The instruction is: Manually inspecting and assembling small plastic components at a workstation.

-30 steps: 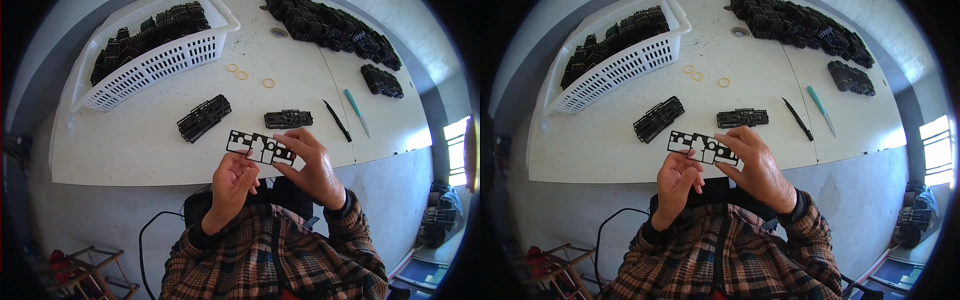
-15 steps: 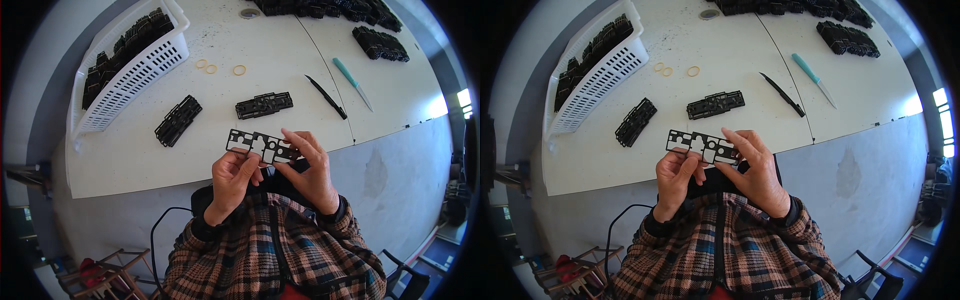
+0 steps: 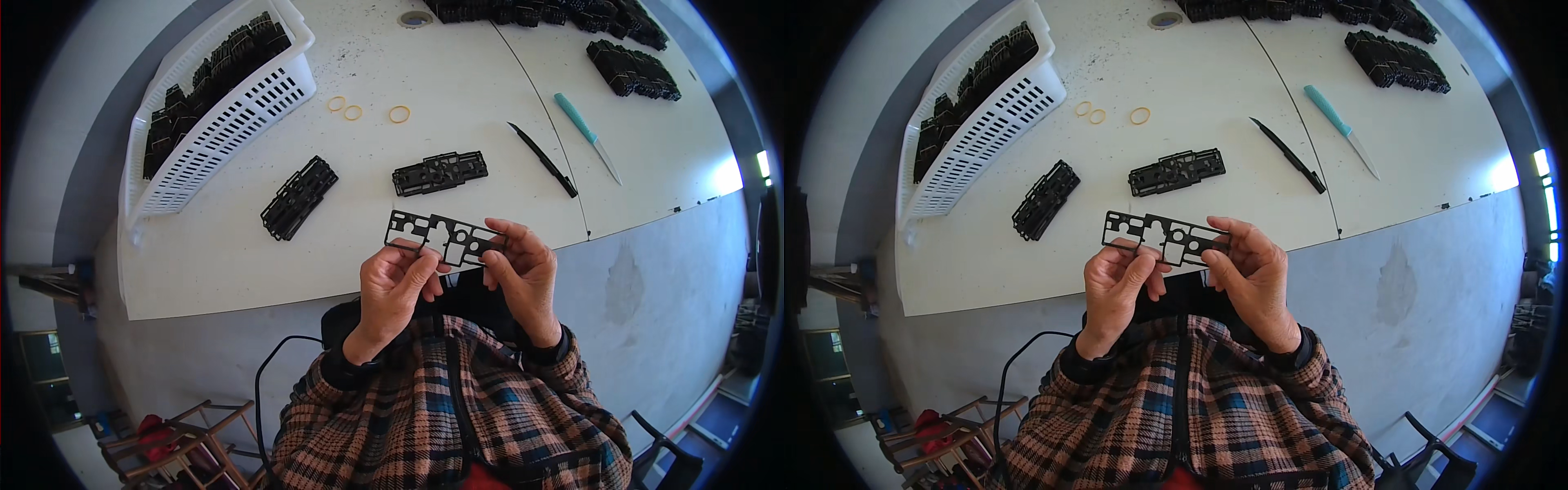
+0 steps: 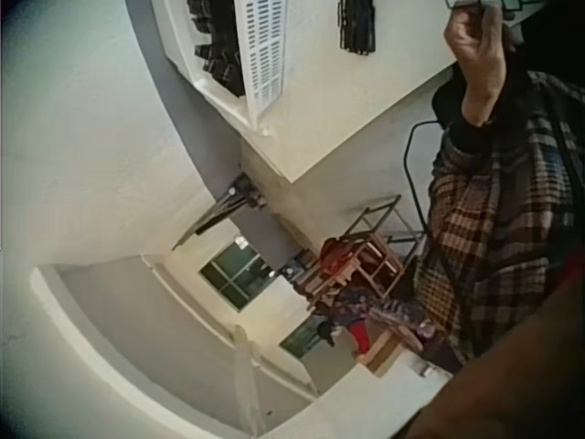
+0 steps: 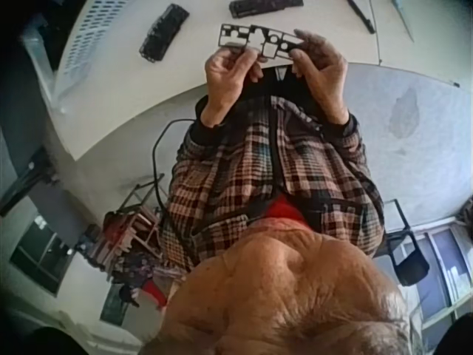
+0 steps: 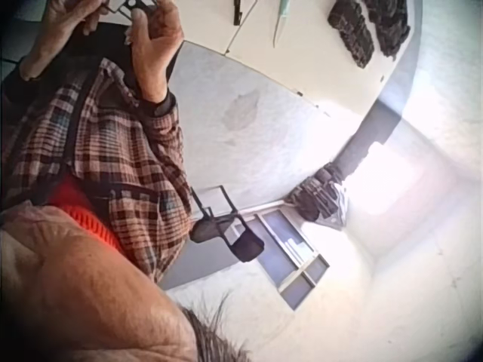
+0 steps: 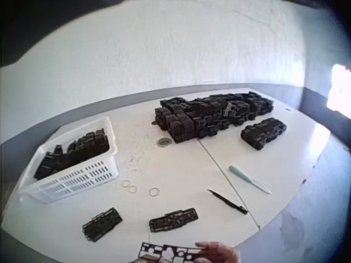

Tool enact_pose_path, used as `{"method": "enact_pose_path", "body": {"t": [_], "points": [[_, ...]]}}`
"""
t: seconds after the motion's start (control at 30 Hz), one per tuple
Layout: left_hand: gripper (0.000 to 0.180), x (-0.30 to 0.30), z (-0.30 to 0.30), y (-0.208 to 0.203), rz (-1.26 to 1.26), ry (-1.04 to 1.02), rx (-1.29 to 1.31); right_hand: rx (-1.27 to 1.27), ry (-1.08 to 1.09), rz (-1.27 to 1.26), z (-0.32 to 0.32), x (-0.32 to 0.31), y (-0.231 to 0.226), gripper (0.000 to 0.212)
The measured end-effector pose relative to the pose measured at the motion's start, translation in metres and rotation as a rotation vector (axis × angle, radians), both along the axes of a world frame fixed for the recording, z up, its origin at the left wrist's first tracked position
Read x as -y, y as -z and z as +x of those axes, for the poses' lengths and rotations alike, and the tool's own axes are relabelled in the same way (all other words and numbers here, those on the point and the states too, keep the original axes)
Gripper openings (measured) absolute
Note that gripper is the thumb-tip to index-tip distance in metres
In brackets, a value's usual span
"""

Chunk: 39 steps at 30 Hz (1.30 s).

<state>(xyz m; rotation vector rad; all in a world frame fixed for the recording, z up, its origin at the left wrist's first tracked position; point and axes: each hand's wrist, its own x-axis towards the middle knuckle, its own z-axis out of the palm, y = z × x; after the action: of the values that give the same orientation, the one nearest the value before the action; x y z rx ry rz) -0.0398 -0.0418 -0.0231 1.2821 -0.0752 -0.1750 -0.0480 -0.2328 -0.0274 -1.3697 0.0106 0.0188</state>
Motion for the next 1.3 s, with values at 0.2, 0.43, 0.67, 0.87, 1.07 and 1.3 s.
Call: {"method": "enact_pose_path", "body": {"t": [0.2,0.43,0.67,0.87,1.07,1.3], "points": [[0.018,-0.009,-0.002,0.006,-0.009,0.08,0.031,-0.041,0.025,0.069,-0.001,-0.009,-0.003,0.031],[0.038,-0.006,-0.003,0.006,0.047,-0.019,0.209,-0.181,-0.073,0.333,-0.003,-0.018,0.007,0.032],[0.021,-0.006,-0.001,0.008,0.084,0.048,0.336,-0.354,-0.391,0.442,-0.01,-0.032,0.003,0.03],[0.013,-0.014,-0.005,0.009,0.044,0.1,0.154,-0.344,-0.503,0.217,-0.01,-0.032,0.003,0.034],[0.011,-0.018,-0.007,0.011,0.275,0.032,0.205,-0.169,-0.39,0.019,-0.013,-0.029,0.005,0.035],[0.011,-0.008,-0.006,0.007,0.338,-0.035,0.276,-0.093,-0.142,0.091,-0.016,-0.03,0.002,0.031]]}}
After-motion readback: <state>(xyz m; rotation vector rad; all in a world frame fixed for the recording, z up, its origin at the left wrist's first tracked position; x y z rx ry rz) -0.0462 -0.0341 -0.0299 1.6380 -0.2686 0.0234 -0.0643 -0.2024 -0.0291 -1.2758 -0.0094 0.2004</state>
